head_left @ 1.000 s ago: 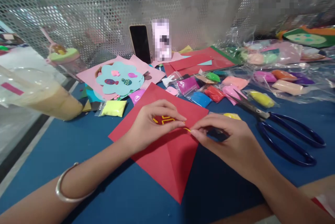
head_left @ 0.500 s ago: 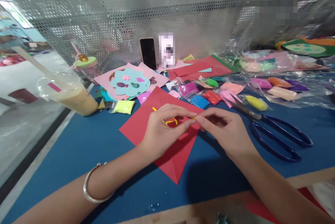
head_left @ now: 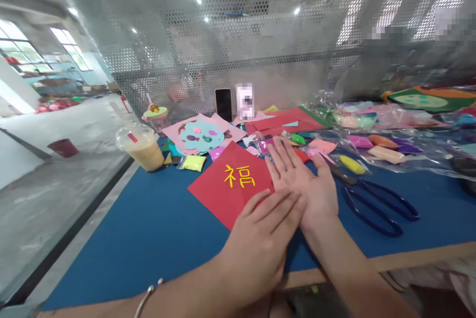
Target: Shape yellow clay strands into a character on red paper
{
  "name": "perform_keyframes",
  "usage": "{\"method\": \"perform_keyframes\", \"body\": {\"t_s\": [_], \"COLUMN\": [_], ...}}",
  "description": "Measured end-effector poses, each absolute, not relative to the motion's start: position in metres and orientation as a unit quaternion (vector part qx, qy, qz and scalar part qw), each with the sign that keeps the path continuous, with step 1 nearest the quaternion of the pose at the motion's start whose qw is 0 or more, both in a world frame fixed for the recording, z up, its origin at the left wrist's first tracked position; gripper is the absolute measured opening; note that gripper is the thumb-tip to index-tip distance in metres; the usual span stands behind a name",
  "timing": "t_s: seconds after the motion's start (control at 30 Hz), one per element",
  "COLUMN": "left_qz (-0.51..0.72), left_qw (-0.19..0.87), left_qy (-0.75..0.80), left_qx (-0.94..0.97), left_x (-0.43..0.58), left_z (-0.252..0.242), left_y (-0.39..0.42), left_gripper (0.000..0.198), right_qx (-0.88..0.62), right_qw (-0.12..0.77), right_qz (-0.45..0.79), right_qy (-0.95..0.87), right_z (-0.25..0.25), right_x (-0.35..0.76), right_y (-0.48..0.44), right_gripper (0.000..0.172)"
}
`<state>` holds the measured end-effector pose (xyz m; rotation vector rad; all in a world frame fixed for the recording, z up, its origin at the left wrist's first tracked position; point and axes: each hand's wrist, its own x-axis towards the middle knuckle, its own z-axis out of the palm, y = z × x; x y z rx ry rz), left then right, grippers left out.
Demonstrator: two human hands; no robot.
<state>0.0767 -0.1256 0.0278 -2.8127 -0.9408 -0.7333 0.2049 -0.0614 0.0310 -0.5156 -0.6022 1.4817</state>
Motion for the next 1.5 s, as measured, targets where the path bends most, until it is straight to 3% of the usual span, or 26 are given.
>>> {"method": "perform_keyframes", "body": {"t_s": [0.13, 0.37, 0.63, 0.8, 1.07, 1.2, 1.5], "left_qz": [-0.218, -0.237, -0.281, -0.303, -0.295, -0.289, -0.302], "left_qw": [0.066, 0.014, 0.089, 0.176, 0.117, 0.057, 0.024], "left_qy": [-0.365, -0.322, -0.316, -0.327, -0.366, -0.385, -0.413], "left_qx": [-0.903, -0.916, -0.902, -0.878, -0.875, -0.875, -0.859], "left_x": [0.075, 0.076, 0.07, 0.08, 0.088, 0.088, 0.089], "left_z": [0.031, 0.038, 0.027, 0.008, 0.008, 0.008, 0.008], "left_y": [-0.138, -0.149, -0.156, -0.163, -0.165, -0.163, -0.159], "left_gripper": [0.059, 0.059, 0.054, 0.055, 0.073, 0.078, 0.07], "right_qx": [-0.226, -0.245, -0.238, -0.231, -0.223, -0.214, -0.215], "right_qw": [0.657, 0.664, 0.727, 0.748, 0.764, 0.738, 0.673], "right_qz": [0.665, 0.61, 0.621, 0.601, 0.573, 0.616, 0.703], "right_qy": [-0.274, -0.357, -0.171, -0.164, -0.193, -0.176, -0.085], "right_z": [0.034, 0.031, 0.044, 0.04, 0.039, 0.036, 0.027], "right_x": [0.202, 0.207, 0.195, 0.189, 0.186, 0.185, 0.188], "right_y": [-0.076, -0.078, -0.082, -0.085, -0.087, -0.089, -0.086], "right_gripper": [0.048, 0.051, 0.048, 0.045, 0.046, 0.046, 0.047]}}
